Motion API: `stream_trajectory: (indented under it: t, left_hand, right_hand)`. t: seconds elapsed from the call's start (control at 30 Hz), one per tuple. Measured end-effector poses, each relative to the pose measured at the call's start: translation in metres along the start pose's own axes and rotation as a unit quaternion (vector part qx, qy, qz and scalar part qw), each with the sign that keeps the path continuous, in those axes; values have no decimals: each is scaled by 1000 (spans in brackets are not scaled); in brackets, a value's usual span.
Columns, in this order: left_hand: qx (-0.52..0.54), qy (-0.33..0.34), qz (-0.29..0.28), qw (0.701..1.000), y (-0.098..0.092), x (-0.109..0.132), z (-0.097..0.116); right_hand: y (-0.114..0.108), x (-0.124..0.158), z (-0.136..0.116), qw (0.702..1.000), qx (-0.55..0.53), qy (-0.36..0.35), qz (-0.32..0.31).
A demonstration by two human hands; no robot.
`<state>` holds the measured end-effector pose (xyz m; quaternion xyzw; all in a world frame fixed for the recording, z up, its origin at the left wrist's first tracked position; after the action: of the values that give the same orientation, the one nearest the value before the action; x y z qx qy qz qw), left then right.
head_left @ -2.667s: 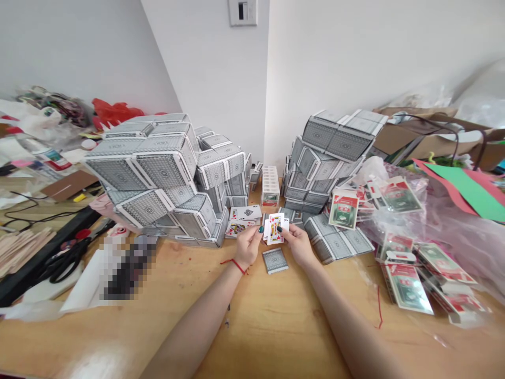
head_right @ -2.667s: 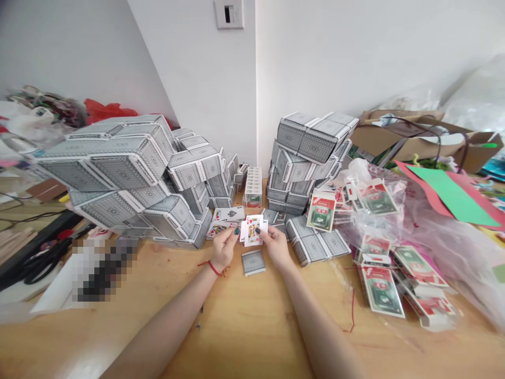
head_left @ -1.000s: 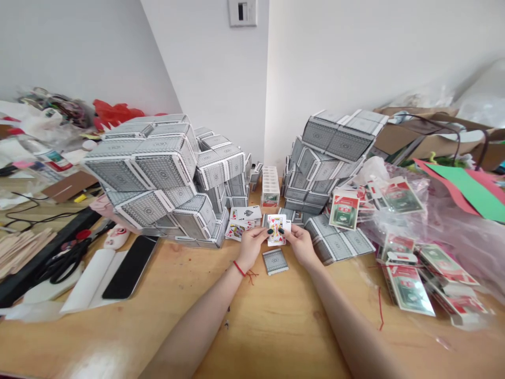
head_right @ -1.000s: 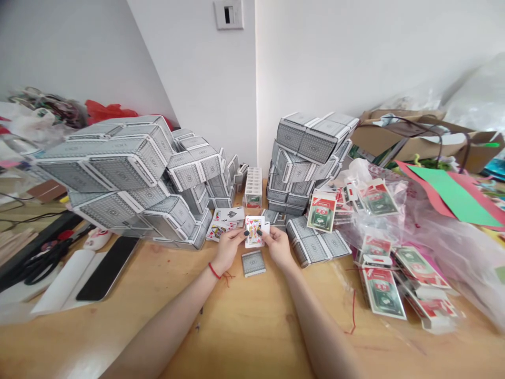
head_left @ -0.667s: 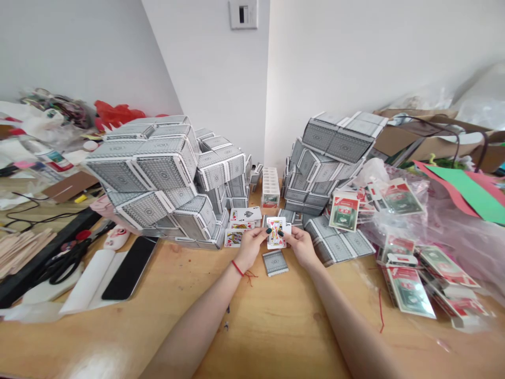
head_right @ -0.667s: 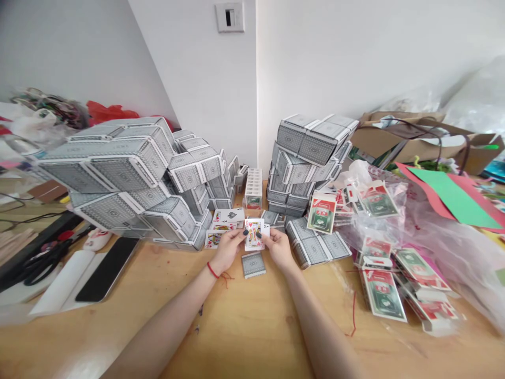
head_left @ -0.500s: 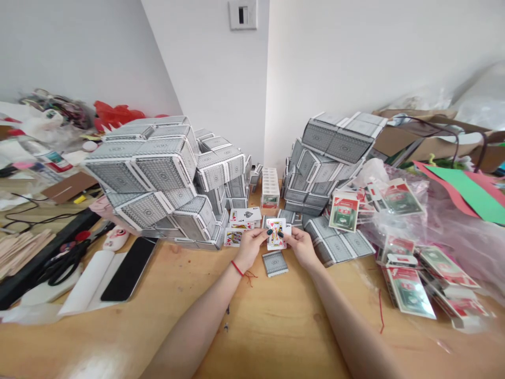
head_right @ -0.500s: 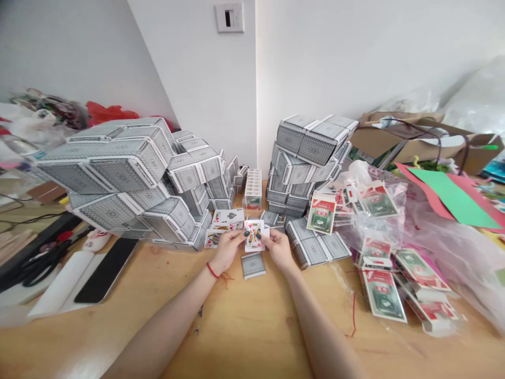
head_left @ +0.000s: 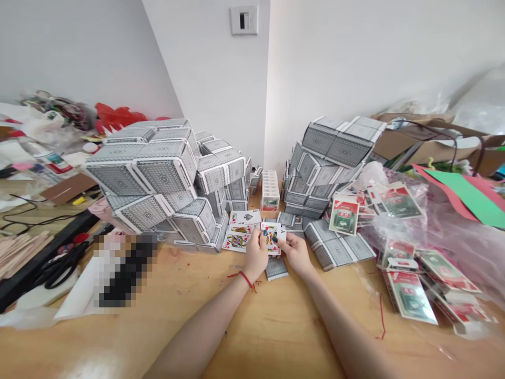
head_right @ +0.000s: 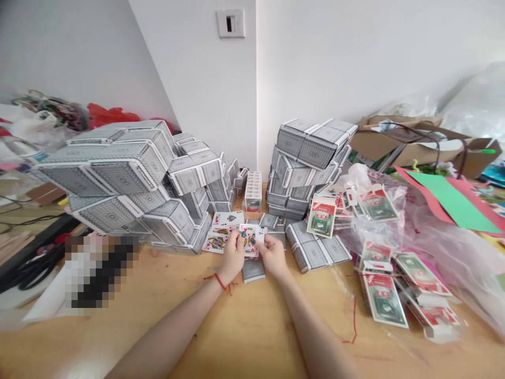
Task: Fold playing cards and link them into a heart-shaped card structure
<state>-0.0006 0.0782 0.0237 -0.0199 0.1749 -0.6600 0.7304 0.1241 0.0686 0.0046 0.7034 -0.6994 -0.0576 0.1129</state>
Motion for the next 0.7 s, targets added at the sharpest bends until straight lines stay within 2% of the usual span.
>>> stream_trajectory:
  t: [0.37, 0.6, 0.7]
  left_hand:
    - [-83, 5, -10, 996, 2, 4, 2]
    - [-119, 48, -13, 992, 4, 8, 12]
    - [-118, 54, -15, 991, 5, 7, 12]
  right_hand:
    - [0, 2, -5, 999, 35, -3, 4]
    - [-8, 3, -2, 995, 84, -26, 49]
    - [-5, 4, -2, 995, 83, -25, 47]
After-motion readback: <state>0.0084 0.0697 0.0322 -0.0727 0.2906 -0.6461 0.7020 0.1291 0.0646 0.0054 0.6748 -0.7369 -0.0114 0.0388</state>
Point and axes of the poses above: each hand's wrist, its own x-axis away from the middle knuckle, its own y-axis out of the palm, z = x × y, the point moved 8 cm from there along -x, towards the middle knuckle, and after that the axes turned 1 degree about y, right-handed, at the moved point
